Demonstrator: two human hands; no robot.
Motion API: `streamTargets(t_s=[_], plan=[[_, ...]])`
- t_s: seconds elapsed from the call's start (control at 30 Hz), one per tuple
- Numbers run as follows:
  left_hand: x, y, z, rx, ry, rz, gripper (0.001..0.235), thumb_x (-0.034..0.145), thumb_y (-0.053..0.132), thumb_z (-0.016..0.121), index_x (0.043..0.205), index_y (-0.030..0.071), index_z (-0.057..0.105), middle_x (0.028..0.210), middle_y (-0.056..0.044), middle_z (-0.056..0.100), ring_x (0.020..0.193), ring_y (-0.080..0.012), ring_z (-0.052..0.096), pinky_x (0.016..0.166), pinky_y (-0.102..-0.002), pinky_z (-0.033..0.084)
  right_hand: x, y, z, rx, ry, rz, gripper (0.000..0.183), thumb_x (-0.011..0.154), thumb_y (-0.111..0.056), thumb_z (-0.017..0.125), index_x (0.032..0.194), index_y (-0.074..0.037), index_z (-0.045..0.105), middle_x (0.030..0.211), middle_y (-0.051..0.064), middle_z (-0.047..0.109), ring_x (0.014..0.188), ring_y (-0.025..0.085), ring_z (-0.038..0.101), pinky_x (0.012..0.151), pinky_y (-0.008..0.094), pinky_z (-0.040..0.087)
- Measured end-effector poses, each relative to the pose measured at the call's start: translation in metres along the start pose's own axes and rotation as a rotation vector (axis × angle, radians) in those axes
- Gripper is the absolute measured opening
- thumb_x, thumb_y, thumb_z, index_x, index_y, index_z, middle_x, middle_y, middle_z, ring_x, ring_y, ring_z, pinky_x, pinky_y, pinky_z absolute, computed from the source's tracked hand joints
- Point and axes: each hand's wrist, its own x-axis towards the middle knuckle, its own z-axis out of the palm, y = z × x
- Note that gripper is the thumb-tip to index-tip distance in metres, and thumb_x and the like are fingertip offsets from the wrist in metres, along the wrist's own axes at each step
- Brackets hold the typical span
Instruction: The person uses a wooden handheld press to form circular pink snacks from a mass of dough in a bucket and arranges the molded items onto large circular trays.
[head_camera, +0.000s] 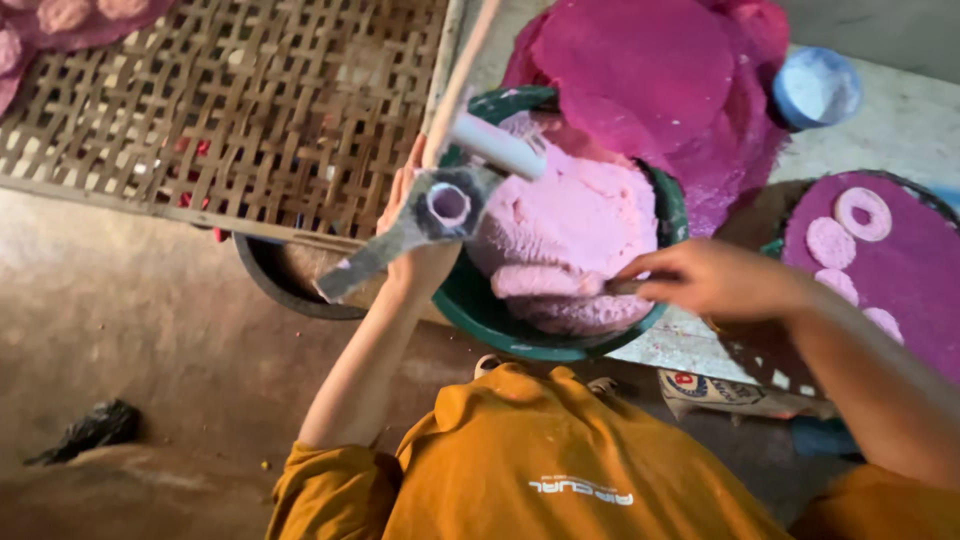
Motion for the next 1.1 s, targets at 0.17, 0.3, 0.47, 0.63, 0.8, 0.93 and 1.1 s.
streamTargets(t_s=[0.17, 0.3, 0.47, 0.63, 0.8, 0.93, 1.1], plan=[[0.009, 0.027, 0.003, 0.191, -0.278, 0.291, 0.074, 0.060, 0.038, 0.084, 0.126, 0.011, 0.063, 0.150, -0.015, 0.053, 0.112, -0.0395, 0.064, 0.077, -0.044, 0.058, -0.026, 0.016, -0.023, 0.397, 0.002, 0.177, 0.042, 0.106, -0.028, 0.062, 0.145, -0.013, 0.065, 0.078, 0.021, 0.052, 0.068, 0.021, 0.050, 0.057, 0.036, 0.040], [0.012, 0.047, 0.000, 0.126, -0.542, 0.098, 0.085, 0.073, 0.039, 0.081, 0.149, 0.015, 0.051, 0.133, -0.011, 0.063, 0.104, -0.0320, 0.068, 0.079, -0.042, 0.058, -0.029, -0.020, -0.045, -0.186, 0.214, 0.065, 0.036, 0.096, -0.032, 0.063, 0.127, -0.017, 0.073, 0.085, -0.001, 0.080, 0.069, 0.011, 0.074, 0.060, 0.026, 0.052], [-0.007, 0.049, 0.026, 0.034, -0.443, 0.059, 0.076, 0.083, 0.047, 0.082, 0.144, 0.011, 0.055, 0.125, -0.017, 0.067, 0.104, -0.0355, 0.069, 0.082, -0.045, 0.057, 0.011, -0.087, 0.007, -1.206, 0.301, 0.053, 0.026, 0.093, -0.017, 0.058, 0.119, -0.016, 0.064, 0.083, 0.003, 0.068, 0.068, 0.019, 0.073, 0.050, 0.034, 0.056], [-0.033, 0.018, 0.036, -0.076, -0.371, 0.215, 0.066, 0.077, 0.038, 0.077, 0.133, 0.008, 0.060, 0.125, -0.020, 0.067, 0.110, -0.0384, 0.068, 0.091, -0.043, 0.057, -0.009, -0.110, 0.027, -1.247, 0.420, -0.283, 0.029, 0.083, -0.016, 0.060, 0.112, -0.009, 0.063, 0.083, 0.003, 0.062, 0.067, 0.021, 0.068, 0.052, 0.034, 0.055], [-0.011, 0.003, 0.016, 0.013, -0.458, -0.042, 0.046, 0.093, 0.034, 0.068, 0.129, 0.008, 0.061, 0.113, -0.014, 0.071, 0.096, -0.0311, 0.070, 0.082, -0.041, 0.058, -0.059, -0.134, -0.026, -1.053, 0.316, 0.064, 0.048, 0.084, -0.010, 0.057, 0.131, -0.016, 0.061, 0.095, 0.007, 0.066, 0.072, 0.024, 0.073, 0.056, 0.037, 0.061], [-0.004, 0.027, 0.021, -0.030, -0.331, 0.234, 0.052, 0.090, 0.026, 0.069, 0.137, 0.008, 0.060, 0.127, -0.014, 0.070, 0.108, -0.0339, 0.071, 0.084, -0.043, 0.060, -0.021, -0.135, -0.009, -1.027, 0.333, -0.019, 0.028, 0.088, -0.017, 0.057, 0.115, -0.013, 0.063, 0.092, 0.007, 0.067, 0.069, 0.027, 0.073, 0.054, 0.040, 0.060], [-0.009, 0.040, 0.032, -0.116, -0.365, 0.264, 0.061, 0.084, 0.033, 0.074, 0.136, 0.006, 0.058, 0.124, -0.016, 0.068, 0.111, -0.0382, 0.068, 0.085, -0.044, 0.059, 0.013, -0.126, 0.022, -1.237, 0.384, -0.158, 0.014, 0.087, -0.016, 0.058, 0.095, -0.006, 0.063, 0.081, 0.009, 0.067, 0.064, 0.026, 0.073, 0.054, 0.036, 0.059]])
